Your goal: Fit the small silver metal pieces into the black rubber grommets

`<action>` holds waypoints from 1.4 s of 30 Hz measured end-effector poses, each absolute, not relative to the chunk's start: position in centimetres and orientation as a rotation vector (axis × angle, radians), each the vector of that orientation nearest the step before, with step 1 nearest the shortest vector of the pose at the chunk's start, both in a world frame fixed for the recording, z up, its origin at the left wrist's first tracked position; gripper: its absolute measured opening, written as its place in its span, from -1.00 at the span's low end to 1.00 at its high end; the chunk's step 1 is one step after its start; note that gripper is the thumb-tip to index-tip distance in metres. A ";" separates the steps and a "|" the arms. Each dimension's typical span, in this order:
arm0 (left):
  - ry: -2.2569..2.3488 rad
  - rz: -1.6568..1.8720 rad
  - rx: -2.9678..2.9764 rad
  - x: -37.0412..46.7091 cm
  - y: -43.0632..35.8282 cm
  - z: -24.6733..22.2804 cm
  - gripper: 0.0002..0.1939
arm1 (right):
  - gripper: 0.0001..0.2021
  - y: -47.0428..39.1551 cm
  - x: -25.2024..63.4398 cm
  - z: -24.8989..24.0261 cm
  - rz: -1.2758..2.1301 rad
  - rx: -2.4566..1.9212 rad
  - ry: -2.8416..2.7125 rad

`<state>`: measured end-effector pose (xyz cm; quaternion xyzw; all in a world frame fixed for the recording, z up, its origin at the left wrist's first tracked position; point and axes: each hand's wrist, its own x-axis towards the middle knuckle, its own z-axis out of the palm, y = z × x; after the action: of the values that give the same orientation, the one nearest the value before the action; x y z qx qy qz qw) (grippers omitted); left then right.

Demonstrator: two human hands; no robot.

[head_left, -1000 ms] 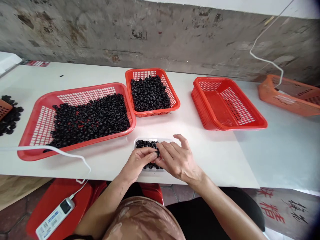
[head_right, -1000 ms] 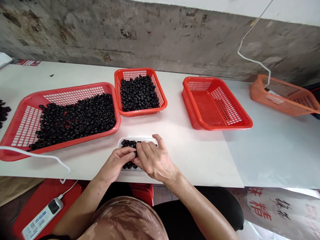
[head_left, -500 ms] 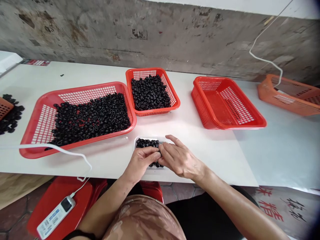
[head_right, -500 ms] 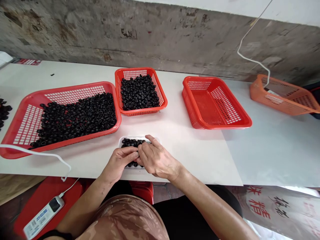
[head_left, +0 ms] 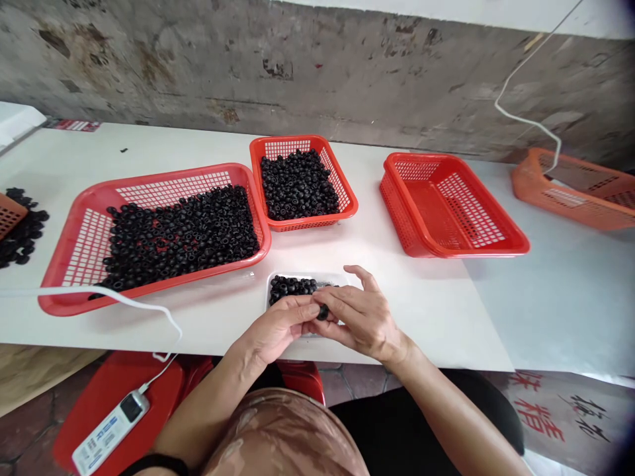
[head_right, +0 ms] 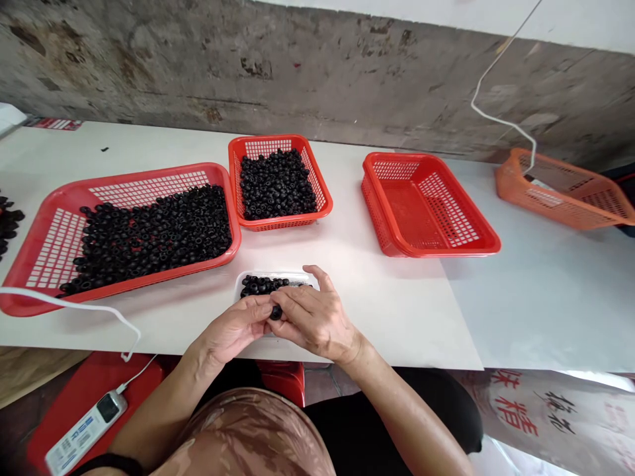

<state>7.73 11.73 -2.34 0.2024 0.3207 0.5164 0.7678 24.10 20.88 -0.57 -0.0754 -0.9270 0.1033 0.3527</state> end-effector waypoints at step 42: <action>1.158 1.409 0.635 8.7 11.3 -2.9 -0.76 | -0.72 20.4 24.8 0.7 0.576 -0.338 -2.530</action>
<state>8.65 11.25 -2.89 0.2706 0.4933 0.6001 0.5686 24.79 20.43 0.67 -0.1246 -0.9337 0.2128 0.2596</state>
